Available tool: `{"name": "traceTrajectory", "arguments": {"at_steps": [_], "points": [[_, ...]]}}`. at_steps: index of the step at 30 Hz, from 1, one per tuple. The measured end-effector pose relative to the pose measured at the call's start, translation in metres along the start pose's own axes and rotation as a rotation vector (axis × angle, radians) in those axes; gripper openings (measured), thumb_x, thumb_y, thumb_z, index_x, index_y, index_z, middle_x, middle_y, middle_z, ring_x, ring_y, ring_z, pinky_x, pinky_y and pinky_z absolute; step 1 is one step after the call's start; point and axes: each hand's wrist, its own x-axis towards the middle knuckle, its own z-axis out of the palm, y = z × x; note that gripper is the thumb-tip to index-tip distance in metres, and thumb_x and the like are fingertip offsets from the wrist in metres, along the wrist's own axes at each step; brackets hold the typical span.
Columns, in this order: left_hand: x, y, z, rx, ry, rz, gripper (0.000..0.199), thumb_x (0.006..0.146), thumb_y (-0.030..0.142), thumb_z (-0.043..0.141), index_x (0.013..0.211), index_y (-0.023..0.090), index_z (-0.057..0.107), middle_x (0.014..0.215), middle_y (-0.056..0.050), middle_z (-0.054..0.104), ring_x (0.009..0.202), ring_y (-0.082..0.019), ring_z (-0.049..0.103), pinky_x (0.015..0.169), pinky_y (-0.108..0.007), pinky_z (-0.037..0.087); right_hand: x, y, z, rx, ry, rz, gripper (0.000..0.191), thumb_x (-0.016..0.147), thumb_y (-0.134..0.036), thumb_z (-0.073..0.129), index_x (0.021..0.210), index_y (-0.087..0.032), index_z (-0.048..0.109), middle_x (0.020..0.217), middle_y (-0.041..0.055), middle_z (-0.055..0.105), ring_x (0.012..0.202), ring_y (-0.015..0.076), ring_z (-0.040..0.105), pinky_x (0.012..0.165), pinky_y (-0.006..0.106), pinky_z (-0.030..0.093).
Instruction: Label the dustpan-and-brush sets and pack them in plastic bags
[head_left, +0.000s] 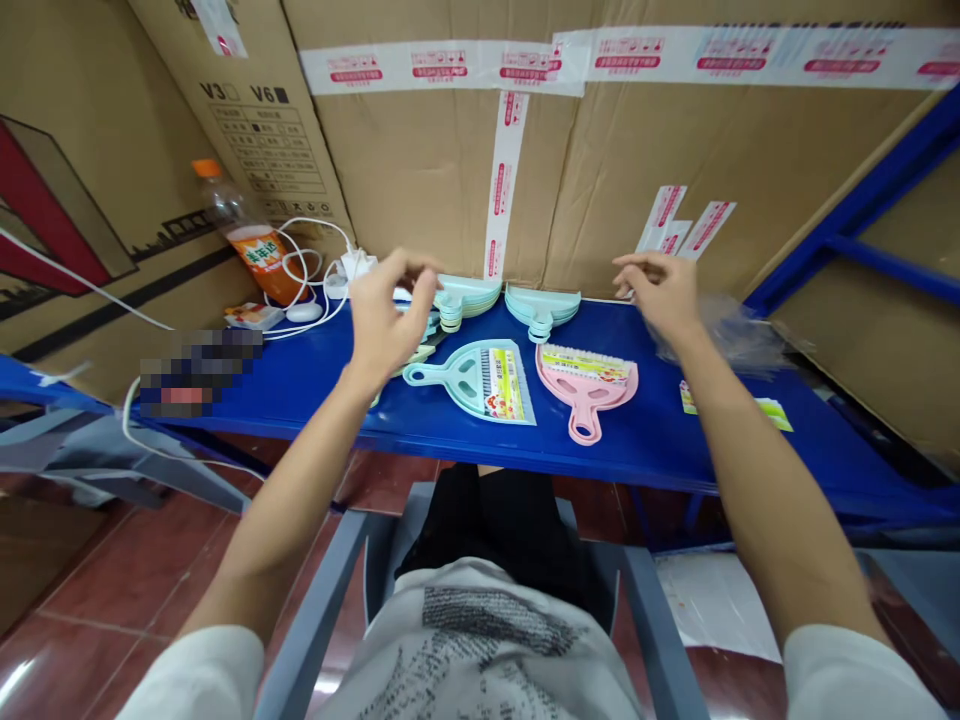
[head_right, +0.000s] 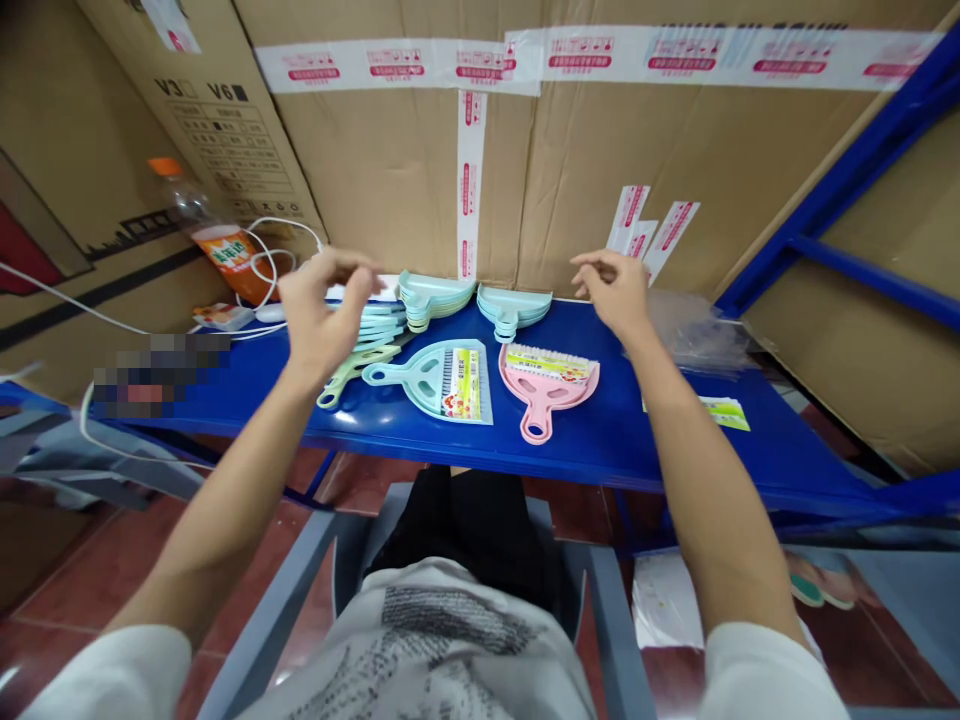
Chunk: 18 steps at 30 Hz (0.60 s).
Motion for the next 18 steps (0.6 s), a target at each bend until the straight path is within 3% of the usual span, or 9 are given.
{"name": "traceTrajectory", "arguments": {"at_steps": [4,6,8,12,18], "points": [[0.058,-0.021,0.042,0.070,-0.296,0.067,0.030,0.108,0.041,0.054,0.092,0.020,0.068,0.080,-0.004,0.072,0.072,-0.019,0.065,0.074,-0.034,0.047,0.002,-0.008,0.040,-0.133,0.070,-0.094,0.026,0.097,-0.031,0.055,0.107,-0.022,0.077,0.080,0.0046,0.073,0.067,0.0222,0.068,0.073,0.038,0.058],[0.065,-0.027,0.062,0.136,-0.438,0.116,0.035,0.107,0.043,0.054,0.082,0.020,0.065,0.072,-0.004,0.067,0.069,-0.021,0.062,0.075,-0.036,0.044,-0.004,-0.011,0.048,-0.228,0.075,-0.199,0.023,0.092,-0.021,0.050,0.094,-0.023,0.073,0.087,0.0070,0.075,0.079,0.0245,0.071,0.082,0.039,0.057],[0.060,-0.034,0.076,0.184,-0.506,0.143,0.038,0.105,0.043,0.053,0.075,0.021,0.061,0.067,-0.005,0.062,0.067,-0.022,0.059,0.076,-0.037,0.042,-0.010,-0.014,0.047,-0.331,0.081,-0.300,0.022,0.087,-0.014,0.047,0.077,-0.024,0.064,0.089,0.0086,0.072,0.086,0.0252,0.070,0.084,0.039,0.054],[0.038,-0.051,0.073,0.247,-0.507,0.136,0.040,0.102,0.039,0.052,0.066,0.023,0.052,0.059,-0.003,0.051,0.067,-0.023,0.056,0.075,-0.037,0.039,-0.017,-0.021,0.035,-0.519,0.067,-0.292,0.028,0.082,-0.007,0.049,0.061,-0.025,0.044,0.073,0.0057,0.058,0.077,0.0227,0.060,0.079,0.036,0.049],[0.025,-0.055,0.056,0.466,-0.534,0.073,0.042,0.101,0.031,0.053,0.062,0.027,0.039,0.061,-0.002,0.047,0.061,-0.019,0.041,0.073,-0.041,0.036,-0.018,-0.014,0.030,-0.664,0.035,-0.152,0.027,0.074,-0.007,0.058,0.061,-0.026,0.043,0.070,0.0033,0.061,0.076,0.0197,0.059,0.081,0.035,0.046]]}}
